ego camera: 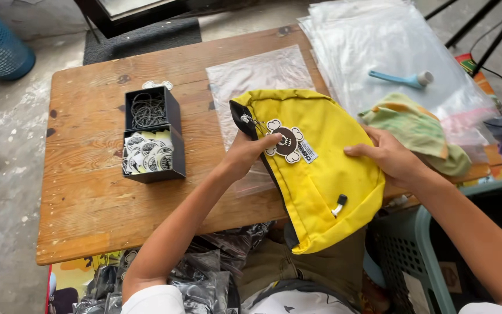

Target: The person wipes a plastic bag with a cloth, places a yellow bag inside, and seals it. They then brush a black bag with a small brush, attach a metal charm, and place the bag into a basket.

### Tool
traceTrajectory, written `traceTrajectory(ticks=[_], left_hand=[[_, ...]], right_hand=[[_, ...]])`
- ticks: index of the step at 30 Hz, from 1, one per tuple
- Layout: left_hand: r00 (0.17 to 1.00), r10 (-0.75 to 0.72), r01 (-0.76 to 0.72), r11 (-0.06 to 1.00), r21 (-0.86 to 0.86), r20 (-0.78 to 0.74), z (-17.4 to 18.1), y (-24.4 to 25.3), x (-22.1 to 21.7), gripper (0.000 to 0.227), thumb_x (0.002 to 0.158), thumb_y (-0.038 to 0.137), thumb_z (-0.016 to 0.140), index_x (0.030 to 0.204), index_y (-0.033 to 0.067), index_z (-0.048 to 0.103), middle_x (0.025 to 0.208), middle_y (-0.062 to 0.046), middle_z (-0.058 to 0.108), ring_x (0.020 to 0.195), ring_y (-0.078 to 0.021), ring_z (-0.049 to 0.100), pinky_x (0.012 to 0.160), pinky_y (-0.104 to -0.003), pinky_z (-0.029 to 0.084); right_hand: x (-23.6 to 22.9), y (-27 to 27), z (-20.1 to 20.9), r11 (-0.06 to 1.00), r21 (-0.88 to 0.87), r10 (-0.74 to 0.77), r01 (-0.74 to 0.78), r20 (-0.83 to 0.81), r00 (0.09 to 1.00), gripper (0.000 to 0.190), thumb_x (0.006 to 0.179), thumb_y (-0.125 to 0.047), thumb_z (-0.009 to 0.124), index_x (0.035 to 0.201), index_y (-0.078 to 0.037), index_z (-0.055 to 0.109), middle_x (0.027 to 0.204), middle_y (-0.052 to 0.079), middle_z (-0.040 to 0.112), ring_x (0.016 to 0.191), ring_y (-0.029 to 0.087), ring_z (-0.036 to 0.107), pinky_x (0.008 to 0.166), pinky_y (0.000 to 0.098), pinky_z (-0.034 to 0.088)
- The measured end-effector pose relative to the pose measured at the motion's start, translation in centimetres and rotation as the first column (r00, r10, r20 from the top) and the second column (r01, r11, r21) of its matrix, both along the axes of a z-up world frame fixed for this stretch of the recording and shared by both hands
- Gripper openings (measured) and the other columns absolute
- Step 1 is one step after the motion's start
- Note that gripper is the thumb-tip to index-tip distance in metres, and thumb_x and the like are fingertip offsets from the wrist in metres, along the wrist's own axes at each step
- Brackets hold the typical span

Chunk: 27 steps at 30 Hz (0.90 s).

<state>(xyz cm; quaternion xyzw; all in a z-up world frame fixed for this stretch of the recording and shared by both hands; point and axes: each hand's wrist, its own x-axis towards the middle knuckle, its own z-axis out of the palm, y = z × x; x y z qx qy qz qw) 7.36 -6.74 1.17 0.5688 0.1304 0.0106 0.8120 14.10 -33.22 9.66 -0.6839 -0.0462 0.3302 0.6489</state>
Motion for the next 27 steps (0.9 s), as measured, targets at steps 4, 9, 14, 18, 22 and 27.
traceTrajectory(ticks=[4, 9, 14, 18, 22, 27], left_hand=[[0.982, 0.160, -0.153, 0.986, 0.070, -0.099, -1.2, 0.3, 0.5, 0.048, 0.076, 0.016, 0.087, 0.111, -0.0069, 0.065, 0.093, -0.014, 0.073, 0.080, -0.0188, 0.070, 0.064, -0.036, 0.064], [0.964, 0.261, -0.238, 0.931, 0.276, -0.047, 0.7, -1.0, 0.0, 0.038, 0.077, 0.012, 0.080, 0.108, -0.0059, 0.067, 0.093, -0.015, 0.072, 0.091, -0.0166, 0.069, 0.078, -0.035, 0.061], [0.935, 0.337, -0.302, 0.919, 0.255, -0.107, 2.2, -2.4, -0.5, 0.044, 0.079, 0.018, 0.078, 0.113, -0.0067, 0.067, 0.100, -0.017, 0.072, 0.099, -0.0192, 0.070, 0.084, -0.039, 0.058], [0.919, 0.357, -0.322, 0.925, 0.202, -0.166, 2.8, -3.4, -1.2, 0.058, 0.082, 0.028, 0.078, 0.124, -0.0090, 0.061, 0.114, -0.021, 0.070, 0.112, -0.0230, 0.066, 0.097, -0.042, 0.053], [0.985, 0.163, -0.171, 0.959, -0.227, -0.053, 4.4, -1.3, -3.1, 0.064, 0.085, 0.021, 0.080, 0.124, 0.0014, 0.034, 0.098, -0.018, 0.059, 0.075, -0.0271, 0.069, 0.063, -0.047, 0.065], [0.824, -0.525, -0.025, 0.344, 0.939, 0.214, 1.3, 2.1, -4.6, 0.023, 0.085, 0.025, 0.072, 0.097, 0.0109, 0.059, 0.079, -0.007, 0.056, 0.084, -0.0334, 0.062, 0.073, -0.045, 0.051]], right_hand=[[0.7, 2.1, -1.4, 0.990, -0.143, 0.041, -0.011, 0.209, 0.977, 0.049, 0.081, 0.003, 0.072, 0.127, -0.009, 0.063, 0.093, 0.019, 0.071, 0.077, 0.030, 0.071, 0.061, 0.0455, 0.060], [-2.5, 5.3, -1.1, 0.834, -0.552, 0.461, -0.002, 0.695, 0.551, 0.052, 0.088, -0.007, 0.056, 0.140, -0.007, 0.055, 0.130, 0.019, 0.056, 0.115, 0.042, 0.061, 0.088, 0.0577, 0.055], [-6.6, 8.4, 0.9, 0.628, -0.776, 0.714, -0.061, 0.543, 0.442, 0.080, 0.088, -0.056, 0.061, 0.142, 0.000, 0.041, 0.137, 0.029, 0.049, 0.120, 0.046, 0.059, 0.085, 0.0619, 0.058], [-6.1, 8.3, -4.3, 0.567, -0.820, 0.749, 0.081, 0.554, 0.364, 0.054, 0.093, -0.039, 0.059, 0.131, -0.003, 0.045, 0.137, 0.021, 0.050, 0.106, 0.041, 0.066, 0.071, 0.0593, 0.062], [-3.8, 6.0, -3.9, 0.609, -0.791, 0.692, 0.062, 0.568, 0.446, 0.041, 0.092, -0.033, 0.054, 0.126, -0.011, 0.050, 0.102, 0.015, 0.067, 0.088, 0.043, 0.071, 0.071, 0.0613, 0.057], [-2.0, 1.2, -1.4, 0.668, -0.744, 0.603, 0.002, 0.543, 0.585, 0.039, 0.084, -0.031, 0.065, 0.118, -0.017, 0.052, 0.078, 0.026, 0.067, 0.087, 0.050, 0.068, 0.074, 0.0621, 0.048]])
